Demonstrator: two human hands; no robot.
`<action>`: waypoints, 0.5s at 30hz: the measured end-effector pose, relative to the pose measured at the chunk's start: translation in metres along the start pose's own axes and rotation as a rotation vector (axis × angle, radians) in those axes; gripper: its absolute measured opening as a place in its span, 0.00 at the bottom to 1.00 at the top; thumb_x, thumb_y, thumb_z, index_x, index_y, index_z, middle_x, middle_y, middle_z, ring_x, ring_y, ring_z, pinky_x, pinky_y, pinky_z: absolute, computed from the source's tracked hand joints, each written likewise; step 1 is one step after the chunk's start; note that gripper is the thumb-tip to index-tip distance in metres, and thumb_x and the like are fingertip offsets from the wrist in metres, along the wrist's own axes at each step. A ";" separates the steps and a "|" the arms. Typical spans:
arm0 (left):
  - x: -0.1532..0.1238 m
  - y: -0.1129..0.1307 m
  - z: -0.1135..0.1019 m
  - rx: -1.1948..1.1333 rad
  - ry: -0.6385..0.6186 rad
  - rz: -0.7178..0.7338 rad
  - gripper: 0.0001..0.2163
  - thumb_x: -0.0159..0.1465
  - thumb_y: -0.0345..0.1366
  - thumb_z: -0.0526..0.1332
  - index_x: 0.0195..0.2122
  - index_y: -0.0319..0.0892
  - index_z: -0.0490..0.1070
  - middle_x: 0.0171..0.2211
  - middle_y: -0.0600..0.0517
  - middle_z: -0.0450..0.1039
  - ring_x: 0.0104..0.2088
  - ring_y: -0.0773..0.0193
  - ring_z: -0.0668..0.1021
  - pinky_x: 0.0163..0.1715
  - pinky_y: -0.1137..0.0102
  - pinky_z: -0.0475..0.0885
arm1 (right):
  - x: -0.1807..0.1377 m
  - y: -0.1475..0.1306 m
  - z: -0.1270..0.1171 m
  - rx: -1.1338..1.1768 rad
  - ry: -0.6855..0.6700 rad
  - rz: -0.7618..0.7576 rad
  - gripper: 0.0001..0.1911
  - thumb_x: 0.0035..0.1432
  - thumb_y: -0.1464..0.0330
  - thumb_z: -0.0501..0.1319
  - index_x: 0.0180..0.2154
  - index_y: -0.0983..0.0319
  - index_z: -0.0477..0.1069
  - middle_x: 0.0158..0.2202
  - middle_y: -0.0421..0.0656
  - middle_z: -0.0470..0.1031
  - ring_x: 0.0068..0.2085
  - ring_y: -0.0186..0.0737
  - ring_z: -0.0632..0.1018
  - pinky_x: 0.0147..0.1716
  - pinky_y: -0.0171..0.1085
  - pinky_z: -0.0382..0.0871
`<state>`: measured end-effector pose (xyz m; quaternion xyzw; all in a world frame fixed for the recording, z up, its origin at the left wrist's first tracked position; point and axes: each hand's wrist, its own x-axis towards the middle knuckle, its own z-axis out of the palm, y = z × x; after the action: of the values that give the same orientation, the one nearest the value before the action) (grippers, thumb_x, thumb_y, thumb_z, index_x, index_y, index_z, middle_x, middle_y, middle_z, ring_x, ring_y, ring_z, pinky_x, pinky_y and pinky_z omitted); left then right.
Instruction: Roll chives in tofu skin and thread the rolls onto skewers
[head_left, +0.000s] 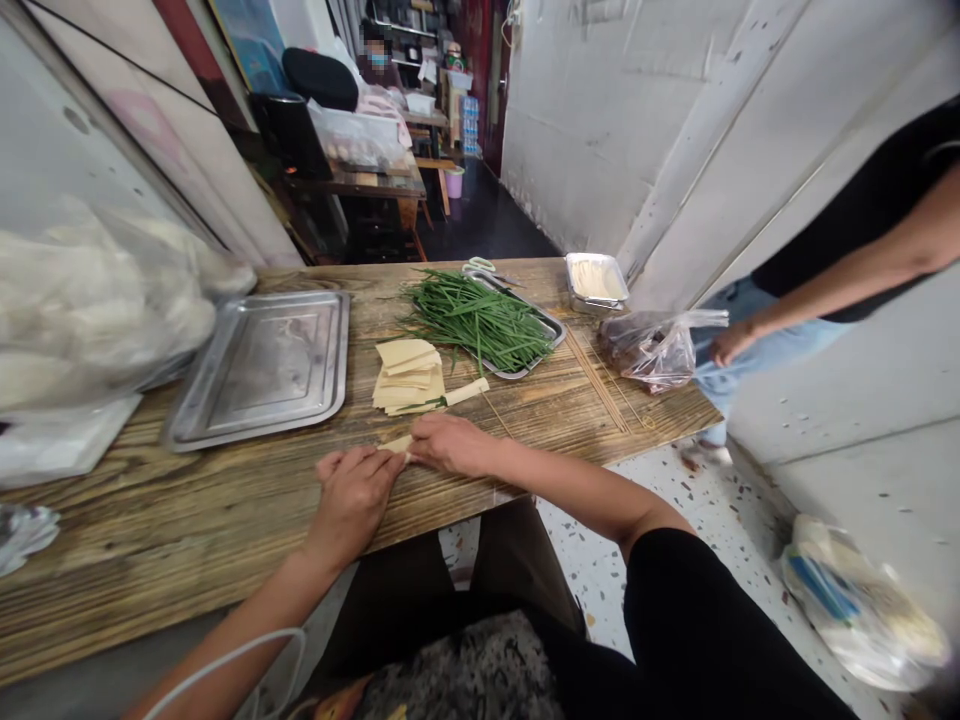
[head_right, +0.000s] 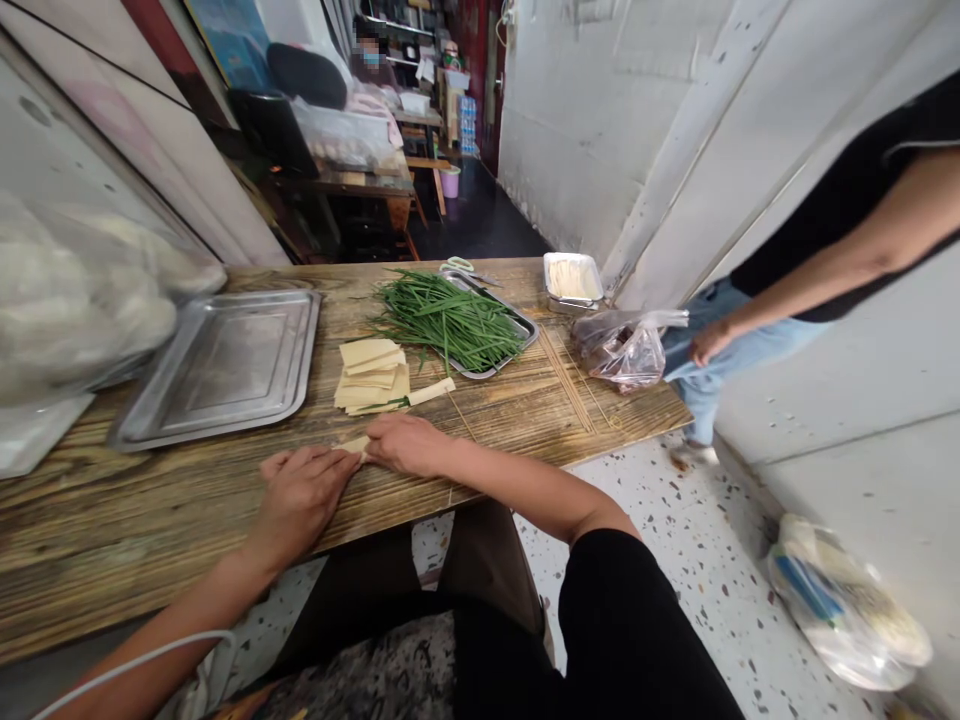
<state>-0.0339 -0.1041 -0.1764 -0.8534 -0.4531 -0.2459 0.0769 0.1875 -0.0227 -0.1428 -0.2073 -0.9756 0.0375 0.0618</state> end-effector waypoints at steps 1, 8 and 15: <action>0.001 0.000 0.000 -0.003 -0.012 -0.005 0.14 0.75 0.33 0.54 0.48 0.48 0.81 0.43 0.47 0.86 0.47 0.50 0.80 0.47 0.55 0.62 | -0.001 -0.002 0.001 -0.012 0.015 0.014 0.18 0.79 0.61 0.57 0.39 0.62 0.78 0.40 0.44 0.76 0.45 0.40 0.71 0.45 0.37 0.63; 0.010 -0.002 -0.003 -0.053 -0.095 -0.087 0.16 0.77 0.36 0.53 0.44 0.50 0.84 0.40 0.49 0.85 0.42 0.52 0.79 0.43 0.57 0.60 | -0.002 -0.011 0.008 -0.067 0.060 0.037 0.17 0.80 0.64 0.54 0.43 0.63 0.79 0.41 0.45 0.77 0.46 0.42 0.72 0.45 0.38 0.63; 0.002 0.008 -0.002 0.026 0.032 -0.115 0.15 0.77 0.41 0.55 0.49 0.46 0.83 0.42 0.46 0.86 0.46 0.49 0.80 0.46 0.55 0.63 | 0.009 0.004 0.004 0.047 -0.010 -0.033 0.17 0.78 0.63 0.57 0.37 0.62 0.79 0.39 0.43 0.77 0.43 0.39 0.72 0.41 0.36 0.60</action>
<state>-0.0267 -0.1081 -0.1733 -0.8209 -0.5032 -0.2576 0.0812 0.1805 -0.0153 -0.1467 -0.1894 -0.9781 0.0602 0.0625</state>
